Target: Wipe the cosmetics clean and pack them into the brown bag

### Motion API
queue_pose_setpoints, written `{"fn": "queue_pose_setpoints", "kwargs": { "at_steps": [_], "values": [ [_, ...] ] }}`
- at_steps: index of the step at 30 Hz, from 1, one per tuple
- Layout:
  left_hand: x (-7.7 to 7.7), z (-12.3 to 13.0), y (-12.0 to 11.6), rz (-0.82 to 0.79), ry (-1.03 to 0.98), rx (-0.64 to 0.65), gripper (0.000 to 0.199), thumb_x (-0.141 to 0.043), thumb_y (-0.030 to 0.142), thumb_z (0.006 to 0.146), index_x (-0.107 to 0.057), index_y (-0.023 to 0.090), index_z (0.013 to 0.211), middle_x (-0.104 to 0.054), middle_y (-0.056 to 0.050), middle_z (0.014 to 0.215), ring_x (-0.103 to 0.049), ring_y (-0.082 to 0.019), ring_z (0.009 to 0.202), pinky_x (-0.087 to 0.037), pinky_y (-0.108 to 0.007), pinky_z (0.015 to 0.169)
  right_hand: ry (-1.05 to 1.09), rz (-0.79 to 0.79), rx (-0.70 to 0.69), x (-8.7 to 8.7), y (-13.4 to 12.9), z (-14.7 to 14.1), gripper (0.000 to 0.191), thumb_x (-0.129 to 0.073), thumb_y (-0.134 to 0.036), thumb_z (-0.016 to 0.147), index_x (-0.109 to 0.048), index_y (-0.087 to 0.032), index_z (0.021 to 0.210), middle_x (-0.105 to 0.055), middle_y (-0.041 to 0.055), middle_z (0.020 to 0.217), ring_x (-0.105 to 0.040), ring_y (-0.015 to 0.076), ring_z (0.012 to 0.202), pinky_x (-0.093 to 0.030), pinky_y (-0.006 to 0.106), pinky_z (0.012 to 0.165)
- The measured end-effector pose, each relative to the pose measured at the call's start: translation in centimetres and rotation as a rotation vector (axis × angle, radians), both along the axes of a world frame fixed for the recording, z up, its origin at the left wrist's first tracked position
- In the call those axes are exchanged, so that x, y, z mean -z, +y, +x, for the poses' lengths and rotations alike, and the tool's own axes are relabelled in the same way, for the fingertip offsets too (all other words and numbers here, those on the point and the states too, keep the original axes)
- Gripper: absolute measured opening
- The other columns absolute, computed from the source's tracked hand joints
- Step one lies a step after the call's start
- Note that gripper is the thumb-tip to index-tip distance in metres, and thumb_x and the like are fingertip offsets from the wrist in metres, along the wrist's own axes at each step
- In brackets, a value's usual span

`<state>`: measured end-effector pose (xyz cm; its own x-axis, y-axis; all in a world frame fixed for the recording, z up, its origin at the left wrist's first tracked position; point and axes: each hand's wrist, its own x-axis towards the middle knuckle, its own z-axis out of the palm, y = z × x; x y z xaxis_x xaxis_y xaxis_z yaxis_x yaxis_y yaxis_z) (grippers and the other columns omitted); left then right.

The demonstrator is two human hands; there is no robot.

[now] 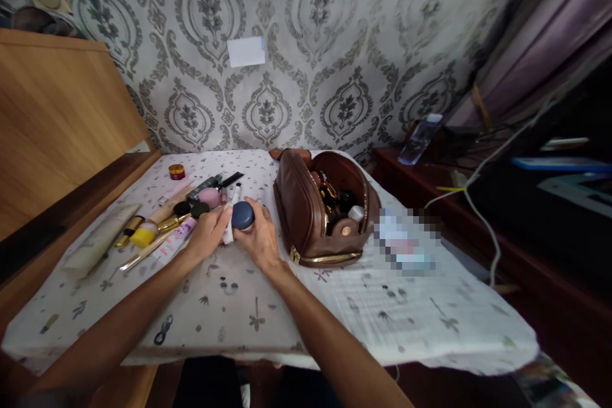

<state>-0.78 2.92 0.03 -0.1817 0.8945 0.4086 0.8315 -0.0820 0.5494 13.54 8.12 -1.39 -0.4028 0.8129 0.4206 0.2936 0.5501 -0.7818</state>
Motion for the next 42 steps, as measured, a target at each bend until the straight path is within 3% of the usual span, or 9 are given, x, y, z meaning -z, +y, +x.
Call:
{"fn": "queue_pose_setpoints", "kwargs": {
  "at_steps": [6,10,15,17,19,25,32,36,42],
  "values": [
    [-1.0,0.9,-0.9,-0.008,0.434,-0.044,0.043,-0.037,0.043,0.101,-0.063,0.018,0.076,-0.070,-0.008,0.069,-0.065,-0.021,0.063,-0.035,-0.029,0.059,-0.393,-0.073,0.105,-2.4,-1.0,0.8,0.055,-0.066,-0.033,0.081,-0.054,-0.028,0.135,-0.057,0.0087,0.118,-0.069,0.0231,0.088,-0.051,0.031,0.074],
    [-3.1,2.3,-0.7,0.156,0.401,0.016,0.039,-0.036,0.036,0.100,-0.063,0.018,0.078,-0.064,-0.005,0.060,-0.062,-0.020,0.058,-0.038,-0.029,0.058,-0.533,-0.091,0.061,-4.8,-1.9,2.7,0.050,-0.069,-0.033,0.078,-0.057,-0.030,0.126,-0.059,0.0059,0.114,-0.068,0.0220,0.085,-0.048,0.029,0.071],
    [-7.7,4.7,1.9,0.316,0.243,0.190,0.037,-0.033,0.024,0.098,-0.058,0.016,0.125,-0.071,-0.008,0.104,-0.067,-0.019,0.089,-0.050,-0.029,0.079,-0.119,-0.106,-0.270,-7.7,-2.9,8.3,0.053,-0.078,-0.020,0.065,-0.060,-0.025,0.115,-0.064,0.0010,0.105,-0.064,0.0200,0.092,-0.049,0.031,0.082],
    [-9.1,6.2,3.3,0.245,0.335,0.283,0.043,-0.034,0.020,0.097,-0.052,0.020,0.136,-0.067,-0.008,0.111,-0.066,-0.019,0.091,-0.051,-0.030,0.082,0.156,-0.170,-0.407,-9.4,-2.6,10.8,0.055,-0.082,-0.023,0.064,-0.059,-0.025,0.115,-0.065,-0.0002,0.103,-0.063,0.0181,0.093,-0.050,0.029,0.081],
    [-9.9,7.8,4.5,0.118,0.501,0.315,0.044,-0.039,0.018,0.094,-0.055,0.023,0.135,-0.064,-0.007,0.107,-0.065,-0.019,0.081,-0.051,-0.029,0.073,0.363,-0.224,-0.382,-11.4,-1.6,12.9,0.059,-0.085,-0.029,0.062,-0.059,-0.024,0.114,-0.065,0.0000,0.101,-0.064,0.0174,0.092,-0.051,0.030,0.083],
    [-8.3,9.9,5.5,0.069,0.704,0.256,0.053,-0.037,0.012,0.093,-0.053,0.030,0.140,-0.058,-0.009,0.118,-0.066,-0.020,0.082,-0.051,-0.029,0.068,0.412,-0.179,-0.024,-15.1,5.6,15.3,0.050,-0.085,-0.034,0.057,-0.063,-0.017,0.098,-0.066,0.0003,0.090,-0.063,0.0171,0.086,-0.051,0.034,0.085],
    [-5.8,9.2,5.2,0.184,0.553,0.204,0.055,-0.036,0.014,0.092,-0.052,0.029,0.143,-0.061,-0.008,0.107,-0.065,-0.020,0.076,-0.050,-0.028,0.069,-0.288,-0.051,0.287,-14.6,12.0,12.6,0.052,-0.081,-0.036,0.067,-0.064,-0.016,0.112,-0.071,0.0042,0.101,-0.066,0.0205,0.095,-0.051,0.027,0.080],
    [-5.4,9.7,5.4,0.169,0.485,0.216,0.054,-0.035,0.015,0.093,-0.052,0.027,0.143,-0.061,-0.009,0.107,-0.065,-0.022,0.083,-0.050,-0.030,0.072,-0.613,-0.065,0.282,-14.1,13.4,10.8,0.061,-0.080,-0.036,0.068,-0.060,-0.016,0.123,-0.070,0.0094,0.117,-0.068,0.0232,0.102,-0.053,0.025,0.077],
    [-5.1,9.8,5.3,0.160,0.402,0.227,0.053,-0.033,0.016,0.094,-0.052,0.025,0.143,-0.059,-0.009,0.103,-0.063,-0.024,0.089,-0.051,-0.033,0.077,-0.751,-0.078,0.242,-12.4,14.6,8.9,0.055,-0.085,-0.033,0.066,-0.069,-0.015,0.115,-0.070,0.0135,0.119,-0.069,0.0267,0.106,-0.055,0.027,0.082]
  ]
}}
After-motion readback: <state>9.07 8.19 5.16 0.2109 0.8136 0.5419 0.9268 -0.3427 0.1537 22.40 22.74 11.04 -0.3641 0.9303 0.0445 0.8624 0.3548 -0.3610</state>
